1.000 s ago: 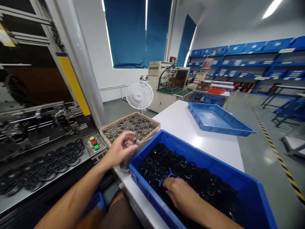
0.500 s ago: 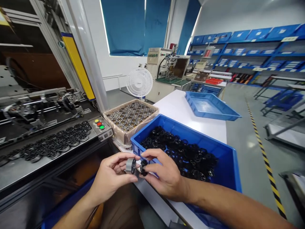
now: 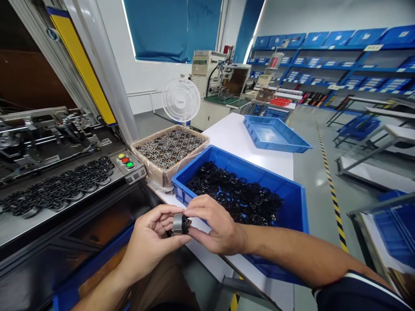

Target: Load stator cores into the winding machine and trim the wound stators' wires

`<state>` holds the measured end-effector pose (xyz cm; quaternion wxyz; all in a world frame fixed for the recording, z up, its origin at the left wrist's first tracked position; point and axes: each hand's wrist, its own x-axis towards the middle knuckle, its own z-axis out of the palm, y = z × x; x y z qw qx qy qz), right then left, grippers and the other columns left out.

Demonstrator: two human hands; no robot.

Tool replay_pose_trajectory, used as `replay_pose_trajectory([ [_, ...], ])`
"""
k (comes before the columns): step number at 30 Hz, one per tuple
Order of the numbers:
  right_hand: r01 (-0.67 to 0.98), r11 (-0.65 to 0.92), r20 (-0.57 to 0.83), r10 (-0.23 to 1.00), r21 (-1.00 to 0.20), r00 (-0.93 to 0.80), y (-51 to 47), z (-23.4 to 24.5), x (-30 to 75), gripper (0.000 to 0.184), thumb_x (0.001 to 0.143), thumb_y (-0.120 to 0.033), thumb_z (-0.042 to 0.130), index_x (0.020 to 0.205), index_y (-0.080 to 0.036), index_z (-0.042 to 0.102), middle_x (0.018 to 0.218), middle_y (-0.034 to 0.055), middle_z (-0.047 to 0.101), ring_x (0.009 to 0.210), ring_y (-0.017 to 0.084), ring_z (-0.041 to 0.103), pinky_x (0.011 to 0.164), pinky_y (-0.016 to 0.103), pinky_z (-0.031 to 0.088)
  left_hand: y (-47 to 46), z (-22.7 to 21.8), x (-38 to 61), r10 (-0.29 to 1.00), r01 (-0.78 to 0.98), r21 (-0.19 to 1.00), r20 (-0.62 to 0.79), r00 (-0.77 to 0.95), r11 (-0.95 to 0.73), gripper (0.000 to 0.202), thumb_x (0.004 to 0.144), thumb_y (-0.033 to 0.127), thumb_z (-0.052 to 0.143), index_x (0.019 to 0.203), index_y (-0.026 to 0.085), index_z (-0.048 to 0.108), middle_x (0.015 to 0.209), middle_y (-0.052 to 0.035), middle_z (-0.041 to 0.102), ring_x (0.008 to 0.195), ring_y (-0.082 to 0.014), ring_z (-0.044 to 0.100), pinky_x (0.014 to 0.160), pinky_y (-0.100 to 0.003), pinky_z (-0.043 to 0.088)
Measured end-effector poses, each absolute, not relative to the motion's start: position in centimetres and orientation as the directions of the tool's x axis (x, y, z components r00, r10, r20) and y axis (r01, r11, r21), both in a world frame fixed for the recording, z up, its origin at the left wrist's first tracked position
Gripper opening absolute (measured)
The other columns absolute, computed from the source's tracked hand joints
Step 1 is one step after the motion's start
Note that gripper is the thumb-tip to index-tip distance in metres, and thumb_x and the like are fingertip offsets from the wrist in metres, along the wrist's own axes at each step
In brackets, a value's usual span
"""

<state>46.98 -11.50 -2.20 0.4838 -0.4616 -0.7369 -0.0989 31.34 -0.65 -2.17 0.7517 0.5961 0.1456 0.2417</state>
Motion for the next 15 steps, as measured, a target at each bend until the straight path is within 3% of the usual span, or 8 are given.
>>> replay_pose_trajectory([
  [9, 0.813, 0.553, 0.803, 0.561, -0.182, -0.201, -11.55, -2.41, 47.41, 0.038, 0.085, -0.008, 0.06, 0.122, -0.014, 0.052, 0.103, 0.0133, 0.063, 0.099, 0.021, 0.061, 0.084, 0.039, 0.056, -0.02, -3.15, 31.55, 0.533, -0.165, 0.955, 0.01, 0.846, 0.245, 0.05, 0.049, -0.004, 0.084, 0.093, 0.017, 0.071, 0.087, -0.0027, 0.079, 0.08, -0.0165, 0.075, 0.072, -0.02, 0.06],
  [15, 0.804, 0.56, 0.799, 0.568, -0.199, -0.197, -11.18, -2.14, 47.71, 0.042, 0.083, -0.019, 0.07, 0.12, -0.011, 0.054, 0.099, 0.0141, 0.065, 0.095, 0.022, 0.063, 0.081, 0.04, 0.057, 0.2, -2.99, 31.17, 0.554, -0.154, 0.959, -0.003, 0.832, 0.238, 0.05, 0.048, -0.004, 0.085, 0.092, 0.016, 0.071, 0.083, -0.0024, 0.079, 0.076, -0.015, 0.075, 0.071, -0.018, 0.06],
])
